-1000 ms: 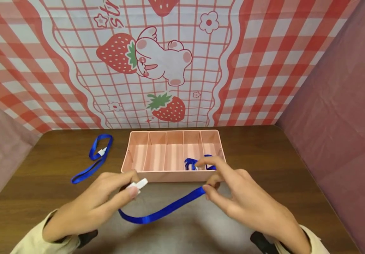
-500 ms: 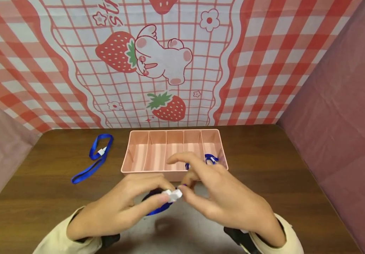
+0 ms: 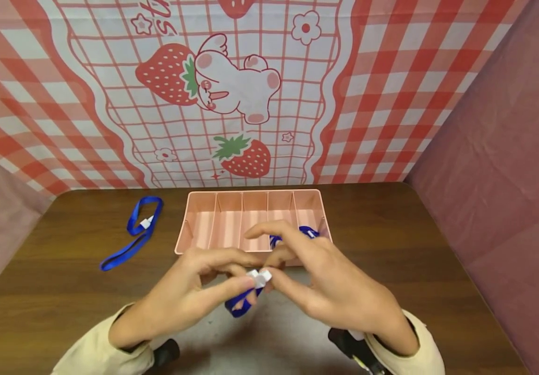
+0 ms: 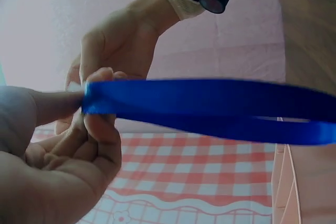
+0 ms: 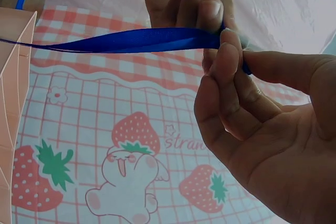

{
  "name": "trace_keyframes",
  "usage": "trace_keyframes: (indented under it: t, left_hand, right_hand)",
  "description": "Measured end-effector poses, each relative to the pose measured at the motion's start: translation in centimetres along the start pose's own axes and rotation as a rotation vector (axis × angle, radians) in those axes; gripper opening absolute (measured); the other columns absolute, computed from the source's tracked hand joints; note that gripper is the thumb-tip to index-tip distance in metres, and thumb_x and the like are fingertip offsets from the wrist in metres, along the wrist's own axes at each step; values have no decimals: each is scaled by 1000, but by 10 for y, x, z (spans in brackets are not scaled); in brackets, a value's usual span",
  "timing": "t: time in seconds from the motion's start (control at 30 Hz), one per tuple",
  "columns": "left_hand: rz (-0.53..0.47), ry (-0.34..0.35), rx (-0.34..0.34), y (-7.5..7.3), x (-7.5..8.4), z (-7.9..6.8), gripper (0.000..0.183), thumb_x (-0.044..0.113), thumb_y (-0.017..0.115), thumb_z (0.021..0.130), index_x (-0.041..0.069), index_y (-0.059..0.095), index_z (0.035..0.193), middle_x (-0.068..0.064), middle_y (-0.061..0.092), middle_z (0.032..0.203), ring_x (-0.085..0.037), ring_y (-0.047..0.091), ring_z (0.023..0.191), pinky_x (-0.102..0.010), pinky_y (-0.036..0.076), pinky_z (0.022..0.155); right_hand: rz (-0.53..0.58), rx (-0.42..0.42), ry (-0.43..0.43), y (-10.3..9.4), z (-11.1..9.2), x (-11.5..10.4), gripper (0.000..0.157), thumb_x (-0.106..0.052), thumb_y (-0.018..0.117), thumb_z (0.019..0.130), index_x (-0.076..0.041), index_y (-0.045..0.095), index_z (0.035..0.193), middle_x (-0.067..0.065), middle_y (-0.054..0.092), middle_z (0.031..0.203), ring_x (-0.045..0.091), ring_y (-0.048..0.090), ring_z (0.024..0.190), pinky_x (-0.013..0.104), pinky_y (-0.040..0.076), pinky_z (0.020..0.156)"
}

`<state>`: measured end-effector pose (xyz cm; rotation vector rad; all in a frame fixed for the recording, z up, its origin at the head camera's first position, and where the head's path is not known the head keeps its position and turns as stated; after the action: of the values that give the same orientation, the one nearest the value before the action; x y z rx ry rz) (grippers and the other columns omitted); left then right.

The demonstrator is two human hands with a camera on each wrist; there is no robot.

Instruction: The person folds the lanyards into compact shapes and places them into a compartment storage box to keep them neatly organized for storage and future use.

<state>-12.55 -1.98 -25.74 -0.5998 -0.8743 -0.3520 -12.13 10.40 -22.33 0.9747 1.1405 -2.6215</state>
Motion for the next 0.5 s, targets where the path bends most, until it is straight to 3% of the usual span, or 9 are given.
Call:
trace_keyframes:
  t: [0.13, 0.23, 0.4, 0.5]
  left_hand:
    - [32, -2, 49, -3, -1, 0, 9, 11, 62, 99, 10, 71, 100, 6, 69, 74, 1, 60, 67, -21, 51, 57]
    - [53, -10, 73, -5, -1, 0, 7, 13, 64, 98, 12, 71, 96, 7, 65, 72, 1, 55, 63, -20, 47, 53]
    - [134, 0, 139, -12, 1, 0, 6, 15, 66, 97, 15, 73, 95, 8, 66, 81, -2, 54, 69, -21, 46, 57]
    - [215, 14, 196, -18, 5, -2, 6, 18, 68, 96, 16, 73, 93, 8, 64, 90, -5, 57, 77, -23, 50, 64]
  right_hand:
    - [15, 6, 15, 0, 0, 4, 47, 8, 64, 91, 1, 45, 134, 2, 74, 103, 16, 71, 99, 23, 53, 84]
    - [5, -1, 36, 0, 0, 5, 49, 8, 65, 91, 0, 45, 135, 1, 74, 104, 15, 71, 97, 24, 53, 83]
    - [5, -33, 115, -1, 0, 8, 45, 12, 57, 94, -7, 53, 134, -3, 70, 112, 12, 69, 98, 25, 54, 83]
    - [1, -38, 119, 0, -1, 6, 42, 12, 58, 93, -8, 59, 131, -2, 68, 117, 12, 68, 97, 26, 55, 82]
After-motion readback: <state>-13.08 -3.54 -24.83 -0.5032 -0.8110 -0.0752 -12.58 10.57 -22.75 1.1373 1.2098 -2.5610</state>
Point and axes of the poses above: each hand's wrist, its own z-axis towards the middle knuckle, its own y-axis out of the palm, x = y × z, the point moved 8 cm from there along z, towards the middle knuckle
